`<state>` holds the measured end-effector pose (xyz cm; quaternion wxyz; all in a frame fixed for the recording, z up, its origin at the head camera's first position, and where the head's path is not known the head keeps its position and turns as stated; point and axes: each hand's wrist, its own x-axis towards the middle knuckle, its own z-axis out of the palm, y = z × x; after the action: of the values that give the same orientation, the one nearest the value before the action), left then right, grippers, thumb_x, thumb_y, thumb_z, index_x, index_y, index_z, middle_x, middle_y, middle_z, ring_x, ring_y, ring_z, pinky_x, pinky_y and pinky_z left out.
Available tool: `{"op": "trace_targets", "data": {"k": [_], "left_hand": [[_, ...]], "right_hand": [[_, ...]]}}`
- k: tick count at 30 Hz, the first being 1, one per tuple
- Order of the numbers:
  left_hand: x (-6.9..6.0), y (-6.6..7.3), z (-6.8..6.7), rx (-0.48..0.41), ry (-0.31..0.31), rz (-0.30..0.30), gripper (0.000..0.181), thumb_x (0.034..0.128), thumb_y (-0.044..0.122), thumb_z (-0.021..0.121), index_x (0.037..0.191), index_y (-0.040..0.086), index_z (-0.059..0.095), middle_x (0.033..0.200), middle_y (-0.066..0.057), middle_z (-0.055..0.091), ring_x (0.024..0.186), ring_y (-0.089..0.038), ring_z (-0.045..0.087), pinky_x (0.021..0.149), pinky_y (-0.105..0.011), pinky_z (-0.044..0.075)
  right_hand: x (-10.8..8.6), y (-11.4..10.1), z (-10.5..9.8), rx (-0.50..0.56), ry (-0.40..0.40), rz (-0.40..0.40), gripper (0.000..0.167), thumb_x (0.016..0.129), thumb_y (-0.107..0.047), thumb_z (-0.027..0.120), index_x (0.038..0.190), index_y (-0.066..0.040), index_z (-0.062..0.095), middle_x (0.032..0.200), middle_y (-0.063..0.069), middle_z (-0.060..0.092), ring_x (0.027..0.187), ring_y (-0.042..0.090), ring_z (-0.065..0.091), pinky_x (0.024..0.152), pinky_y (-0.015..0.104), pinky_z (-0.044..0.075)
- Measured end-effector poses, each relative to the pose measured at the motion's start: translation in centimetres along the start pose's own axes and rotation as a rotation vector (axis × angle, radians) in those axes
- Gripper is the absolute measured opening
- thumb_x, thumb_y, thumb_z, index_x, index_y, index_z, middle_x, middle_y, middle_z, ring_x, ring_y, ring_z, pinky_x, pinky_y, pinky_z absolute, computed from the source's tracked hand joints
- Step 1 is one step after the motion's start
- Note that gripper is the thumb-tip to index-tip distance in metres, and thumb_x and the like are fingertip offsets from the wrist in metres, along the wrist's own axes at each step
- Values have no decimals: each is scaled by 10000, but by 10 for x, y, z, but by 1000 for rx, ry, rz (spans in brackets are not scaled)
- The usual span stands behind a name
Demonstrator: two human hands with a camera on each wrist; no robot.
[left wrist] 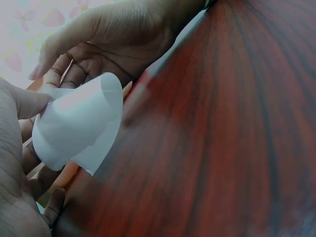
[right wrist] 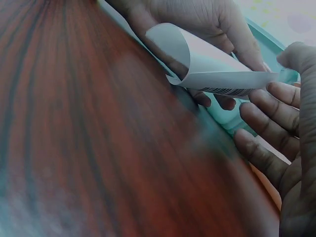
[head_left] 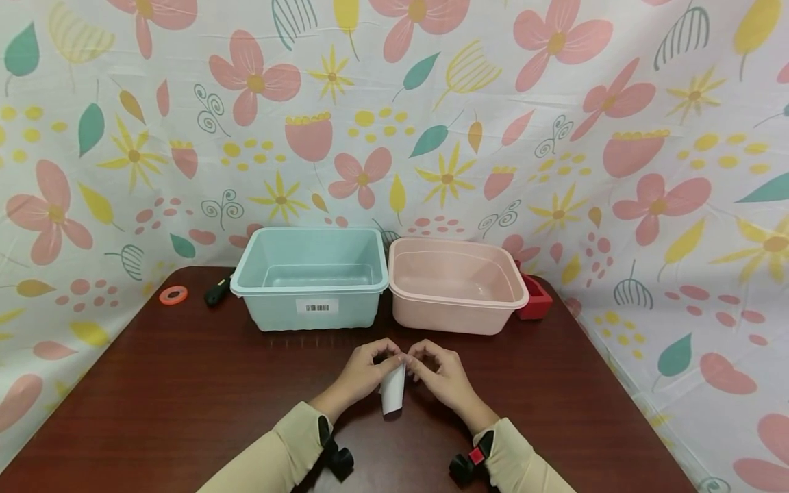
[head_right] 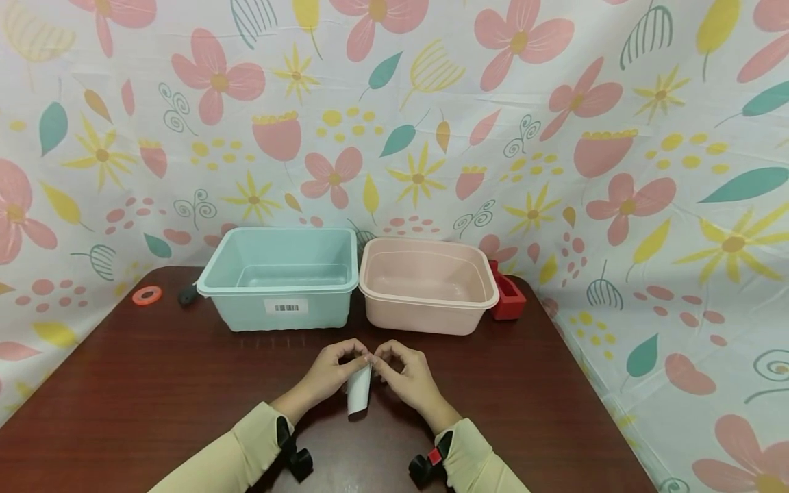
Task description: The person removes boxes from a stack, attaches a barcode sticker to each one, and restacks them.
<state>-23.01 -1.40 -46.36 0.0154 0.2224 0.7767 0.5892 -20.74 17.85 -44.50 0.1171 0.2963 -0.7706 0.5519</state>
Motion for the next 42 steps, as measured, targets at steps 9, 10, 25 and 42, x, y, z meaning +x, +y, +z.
{"op": "trace_targets", "data": {"k": [9, 10, 25, 42], "left_hand": [[3, -10, 2, 11, 25, 16, 89, 976, 213, 675, 949, 139, 718, 950, -29, 679, 815, -157, 588, 536, -296, 519], [4, -12, 2, 8, 32, 20, 95, 973, 236, 681, 943, 154, 720, 944, -19, 682, 815, -151, 591, 547, -294, 523], [7, -17, -2, 60, 146, 77, 106, 946, 283, 715, 872, 207, 704, 892, 71, 666, 868, -146, 598, 768, -347, 496], [7, -18, -3, 34, 202, 96, 122, 941, 299, 727, 869, 202, 705, 831, 75, 676, 810, -149, 592, 720, -288, 469]], "right_hand": [[0, 1, 0, -39, 30, 19, 45, 946, 23, 656, 911, 12, 683, 759, 162, 688, 613, 383, 640, 542, 330, 550], [0, 1, 0, -40, 35, 17, 53, 945, 35, 649, 910, 12, 683, 753, 167, 686, 606, 381, 638, 539, 325, 547], [2, 9, -11, -38, 154, 83, 72, 946, 1, 668, 915, 65, 679, 733, 201, 670, 603, 400, 638, 528, 454, 554], [2, 28, -47, -61, 293, 133, 101, 951, 2, 661, 907, 90, 685, 732, 278, 663, 610, 445, 628, 522, 430, 557]]}}
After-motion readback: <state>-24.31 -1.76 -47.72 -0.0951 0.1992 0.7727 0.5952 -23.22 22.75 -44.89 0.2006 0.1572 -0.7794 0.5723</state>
